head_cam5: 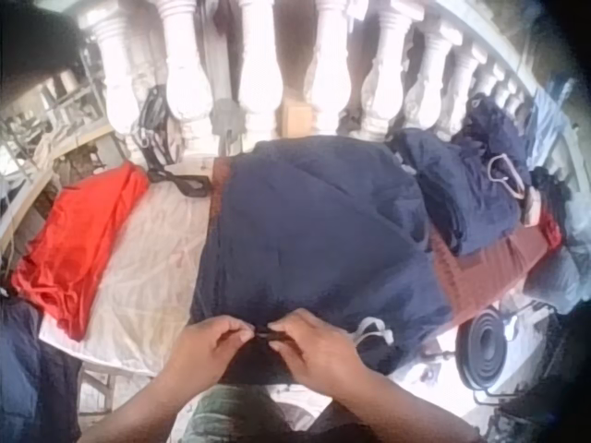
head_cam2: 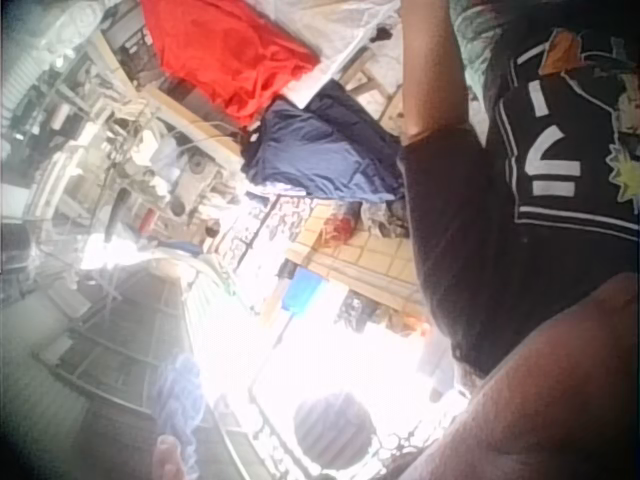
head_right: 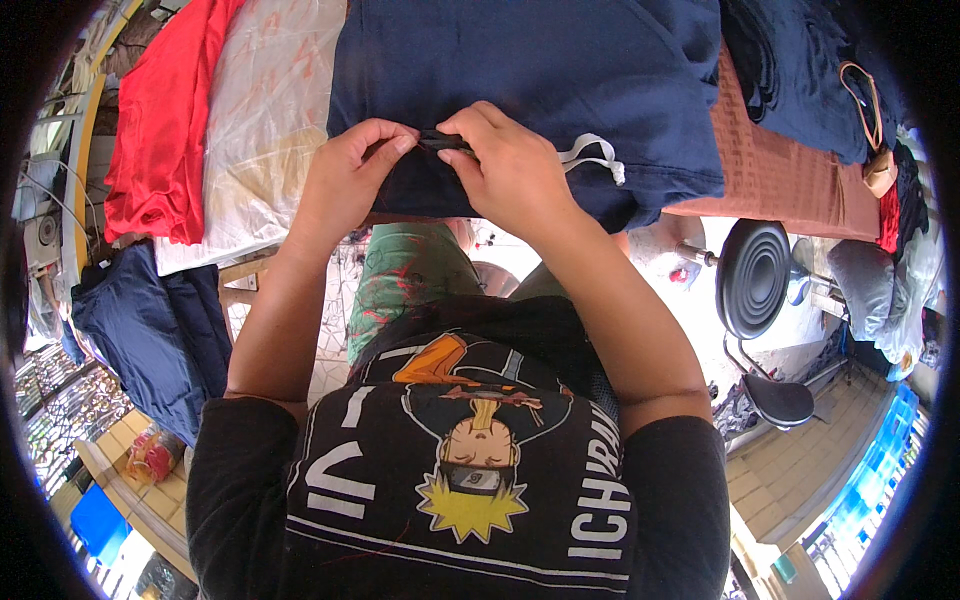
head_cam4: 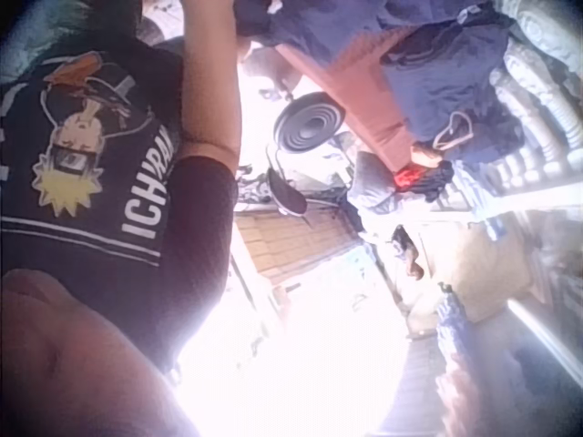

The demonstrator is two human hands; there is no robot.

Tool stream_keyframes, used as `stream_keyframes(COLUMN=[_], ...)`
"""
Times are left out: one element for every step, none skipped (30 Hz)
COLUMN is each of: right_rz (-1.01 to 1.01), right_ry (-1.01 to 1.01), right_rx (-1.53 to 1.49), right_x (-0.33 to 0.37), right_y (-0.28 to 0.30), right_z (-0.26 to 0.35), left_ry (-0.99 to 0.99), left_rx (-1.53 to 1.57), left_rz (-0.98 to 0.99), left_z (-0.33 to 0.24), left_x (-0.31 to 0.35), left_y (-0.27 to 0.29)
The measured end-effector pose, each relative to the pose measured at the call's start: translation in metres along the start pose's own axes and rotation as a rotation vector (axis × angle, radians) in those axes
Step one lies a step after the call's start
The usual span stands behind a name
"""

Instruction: The person uses shears to trim threads from dark blue shirts on a workspace, picks up and unfolds different shirts, and inspects the tags and seams.

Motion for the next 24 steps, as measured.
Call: stream_keyframes(right_rz=[-0.007,-0.018,-0.029,-0.045,-0.082,-0.111,-0.123,-0.138,-0.132,-0.126,-0.127,-0.127,-0.127,-0.124,-0.133,-0.129,-0.121,-0.113,-0.106,-0.105,-0.104,-0.103,-0.104,-0.105], right_ry=[0.031,0.045,0.059,0.058,0.027,0.007,0.0,-0.009,-0.039,-0.07,-0.063,-0.059,-0.056,-0.048,-0.063,-0.06,-0.058,-0.053,-0.05,-0.043,-0.041,-0.037,-0.047,-0.057], right_rx=[0.009,0.028,0.045,0.069,0.076,0.073,-0.007,-0.001,-0.008,-0.014,-0.017,-0.02,-0.022,-0.027,-0.003,-0.007,-0.023,-0.039,-0.053,-0.045,-0.037,-0.031,-0.035,-0.04], right_x=[-0.002,-0.003,-0.006,-0.006,-0.007,-0.006,-0.01,-0.011,-0.012,-0.013,-0.014,-0.015,-0.015,-0.014,-0.01,-0.008,-0.007,-0.006,-0.006,-0.005,-0.004,-0.003,-0.002,-0.001], right_y=[-0.001,0.0,0.002,0.005,0.013,0.02,0.025,0.029,0.034,0.037,0.039,0.04,0.04,0.041,0.041,0.04,0.04,0.04,0.04,0.039,0.038,0.038,0.038,0.039], right_z=[0.002,0.004,0.006,0.002,0.0,-0.001,0.001,0.0,0.001,0.003,0.005,0.006,0.007,0.01,0.007,0.007,0.007,0.009,0.009,0.009,0.008,0.008,0.006,0.005], left_ry=[-0.129,-0.259,-0.386,-0.312,-0.232,-0.413,-0.371,-0.367,-0.374,-0.382,-0.33,-0.278,-0.225,-0.279,-0.342,-0.382,-0.418,-0.455,-0.473,-0.49,-0.506,-0.526,-0.547,-0.568], left_rx=[-0.009,-0.02,-0.033,-0.037,-0.04,-0.103,-0.268,-0.352,-0.377,-0.401,-0.33,-0.256,-0.182,-0.171,-0.17,-0.186,-0.241,-0.297,-0.342,-0.388,-0.434,-0.421,-0.406,-0.392], left_rz=[0.018,0.036,0.053,0.309,0.565,0.554,0.469,0.411,0.372,0.335,0.232,0.132,0.034,0.113,0.14,0.146,0.133,0.118,0.072,0.027,-0.014,-0.031,-0.044,-0.057], left_z=[-0.008,-0.016,-0.025,-0.043,-0.064,-0.076,-0.098,-0.108,-0.115,-0.118,-0.119,-0.118,-0.112,-0.104,-0.091,-0.084,-0.074,-0.062,-0.047,-0.031,-0.023,-0.021,-0.02,-0.022], left_x=[0.003,0.007,0.011,0.017,0.032,0.049,0.07,0.08,0.086,0.09,0.092,0.093,0.093,0.089,0.076,0.07,0.066,0.064,0.06,0.057,0.056,0.059,0.061,0.065], left_y=[0.003,0.011,0.023,0.036,0.057,0.082,0.109,0.128,0.145,0.156,0.155,0.146,0.141,0.134,0.117,0.097,0.078,0.061,0.047,0.034,0.028,0.028,0.029,0.032])
Point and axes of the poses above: each hand's wrist, its own x-axis away from the middle knuckle, its own y-axis out of the back of the hand, z = x × y, the point moved 5 cm from there along -x, towards the middle knuckle, and after that the axes turned 6 degrees about x, right-handed, at the moved point
